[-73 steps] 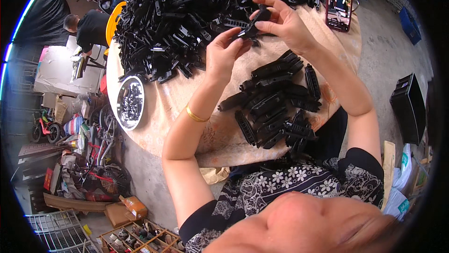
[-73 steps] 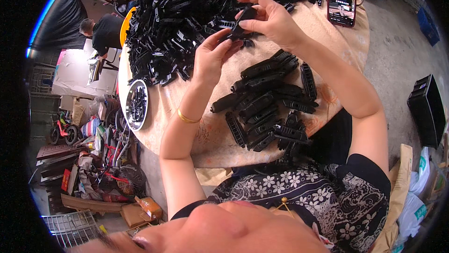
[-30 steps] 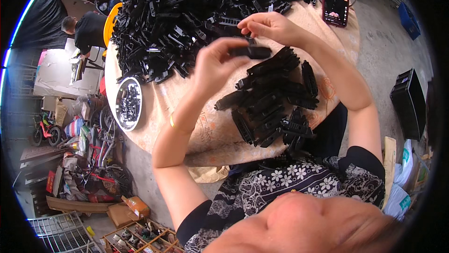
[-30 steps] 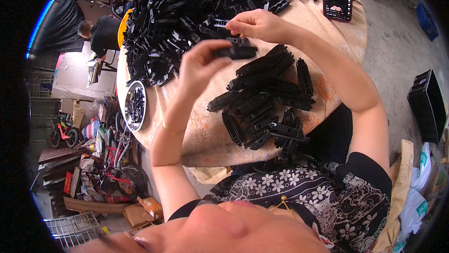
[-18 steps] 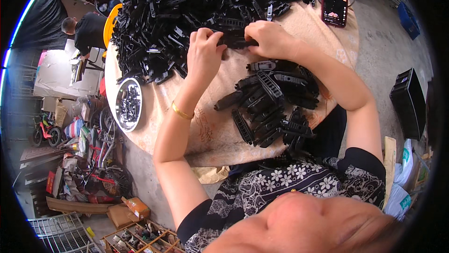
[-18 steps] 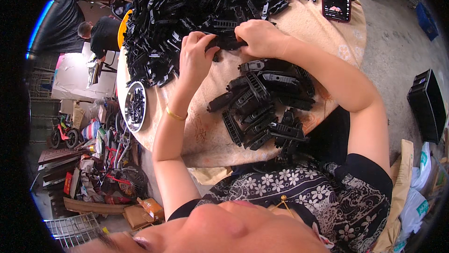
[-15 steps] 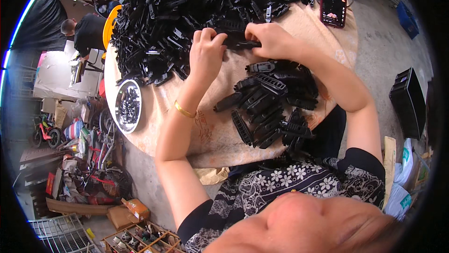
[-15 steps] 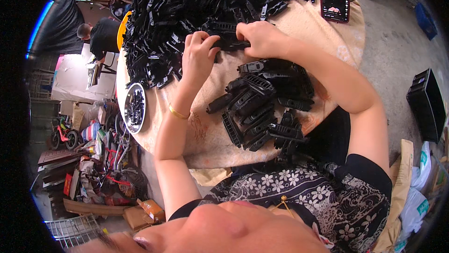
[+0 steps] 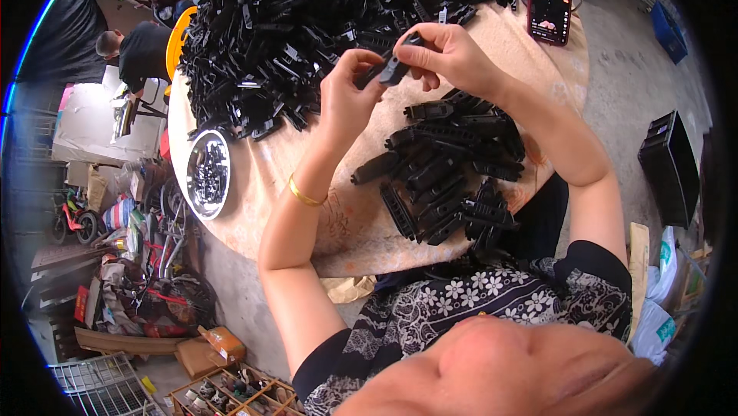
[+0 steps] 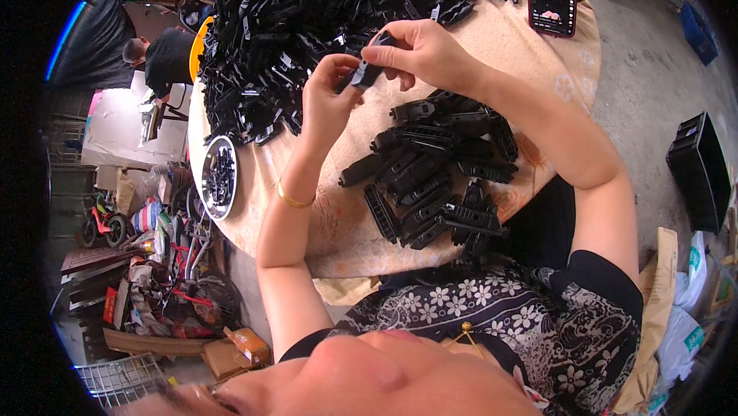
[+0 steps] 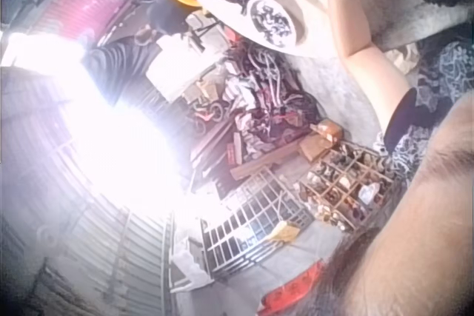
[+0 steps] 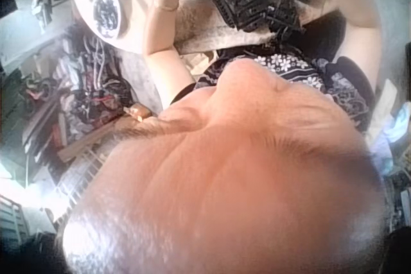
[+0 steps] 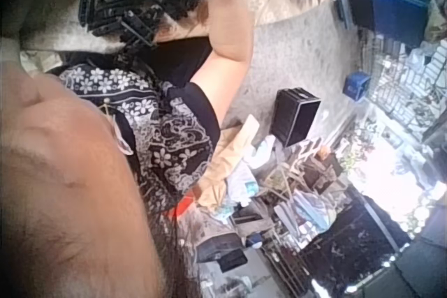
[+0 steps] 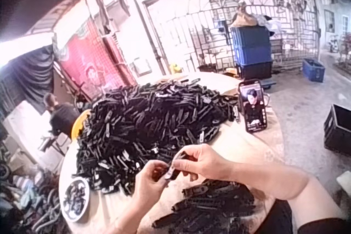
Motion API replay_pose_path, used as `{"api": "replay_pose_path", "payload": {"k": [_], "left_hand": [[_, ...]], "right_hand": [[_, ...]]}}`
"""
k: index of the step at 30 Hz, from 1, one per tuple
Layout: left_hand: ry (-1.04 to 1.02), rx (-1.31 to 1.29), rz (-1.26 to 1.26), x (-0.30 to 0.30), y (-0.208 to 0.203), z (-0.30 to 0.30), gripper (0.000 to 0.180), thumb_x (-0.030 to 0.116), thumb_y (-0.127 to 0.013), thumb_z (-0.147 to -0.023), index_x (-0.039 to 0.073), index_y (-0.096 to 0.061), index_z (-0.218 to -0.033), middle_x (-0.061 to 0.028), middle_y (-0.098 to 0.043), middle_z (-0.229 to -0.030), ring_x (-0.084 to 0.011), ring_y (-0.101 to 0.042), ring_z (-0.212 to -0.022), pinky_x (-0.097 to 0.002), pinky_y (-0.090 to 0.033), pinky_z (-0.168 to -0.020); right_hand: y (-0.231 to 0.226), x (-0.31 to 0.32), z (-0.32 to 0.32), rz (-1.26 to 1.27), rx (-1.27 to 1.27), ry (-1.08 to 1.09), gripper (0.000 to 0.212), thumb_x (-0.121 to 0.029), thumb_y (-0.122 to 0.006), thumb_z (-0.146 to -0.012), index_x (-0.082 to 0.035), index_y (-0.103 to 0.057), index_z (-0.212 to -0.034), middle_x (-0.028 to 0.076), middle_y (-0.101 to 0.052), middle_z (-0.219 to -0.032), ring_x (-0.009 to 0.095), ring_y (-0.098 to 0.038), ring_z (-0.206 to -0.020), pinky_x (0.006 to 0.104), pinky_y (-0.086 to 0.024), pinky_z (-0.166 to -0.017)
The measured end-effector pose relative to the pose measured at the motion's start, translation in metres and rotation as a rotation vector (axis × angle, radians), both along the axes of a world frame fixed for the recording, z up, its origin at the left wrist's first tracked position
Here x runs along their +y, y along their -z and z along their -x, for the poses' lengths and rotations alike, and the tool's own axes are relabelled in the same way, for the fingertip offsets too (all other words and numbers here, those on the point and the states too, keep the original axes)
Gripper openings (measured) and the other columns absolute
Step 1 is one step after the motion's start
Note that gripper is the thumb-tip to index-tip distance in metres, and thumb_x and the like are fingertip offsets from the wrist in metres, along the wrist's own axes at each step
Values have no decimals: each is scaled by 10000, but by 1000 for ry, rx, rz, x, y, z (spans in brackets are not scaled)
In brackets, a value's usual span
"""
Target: The person assembles plastic components by taking pieces from a pile, snapping them together by hand, and placing the assembled parts onto the table.
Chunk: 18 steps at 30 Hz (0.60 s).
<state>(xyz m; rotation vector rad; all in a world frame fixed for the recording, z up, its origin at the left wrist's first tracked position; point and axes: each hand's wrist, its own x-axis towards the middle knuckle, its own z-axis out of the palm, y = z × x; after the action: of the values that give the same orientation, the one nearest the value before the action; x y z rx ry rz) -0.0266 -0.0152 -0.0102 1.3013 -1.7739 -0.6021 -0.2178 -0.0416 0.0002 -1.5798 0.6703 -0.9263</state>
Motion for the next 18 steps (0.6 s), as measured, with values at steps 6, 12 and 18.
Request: {"api": "replay_pose_path", "payload": {"k": [6, 12, 18], "left_hand": [[87, 390, -267, 8, -6, 4, 318, -9, -564, -777, -38, -572, -1093, -62, -633, -865, -91, -586, -727, -211, -477, -657], [84, 483, -288, 11, -4, 7, 365, 52, -613, -815, -46, -543, -1160, -67, -635, -894, -85, -580, -744, -200, -469, -684], [87, 503, -245, 9, 1, 1, 366, 56, -650, -803, -54, -558, -1139, -74, -641, -908, -89, -580, -747, -206, -472, -679]], "right_hand": [[15, -13, 0, 64, 93, 69, 291, -285, -566, -890, -12, -628, -815, -8, -586, -676, 45, -506, -552, 192, -426, -521], [15, -6, -3, 87, 154, 142, 293, -265, -633, -845, -13, -620, -696, -28, -552, -608, 37, -477, -547, 186, -393, -503], [20, -7, -2, 190, 232, 192, 348, -325, -697, -777, -2, -617, -674, 36, -592, -617, 75, -512, -521, 216, -413, -474]]}}
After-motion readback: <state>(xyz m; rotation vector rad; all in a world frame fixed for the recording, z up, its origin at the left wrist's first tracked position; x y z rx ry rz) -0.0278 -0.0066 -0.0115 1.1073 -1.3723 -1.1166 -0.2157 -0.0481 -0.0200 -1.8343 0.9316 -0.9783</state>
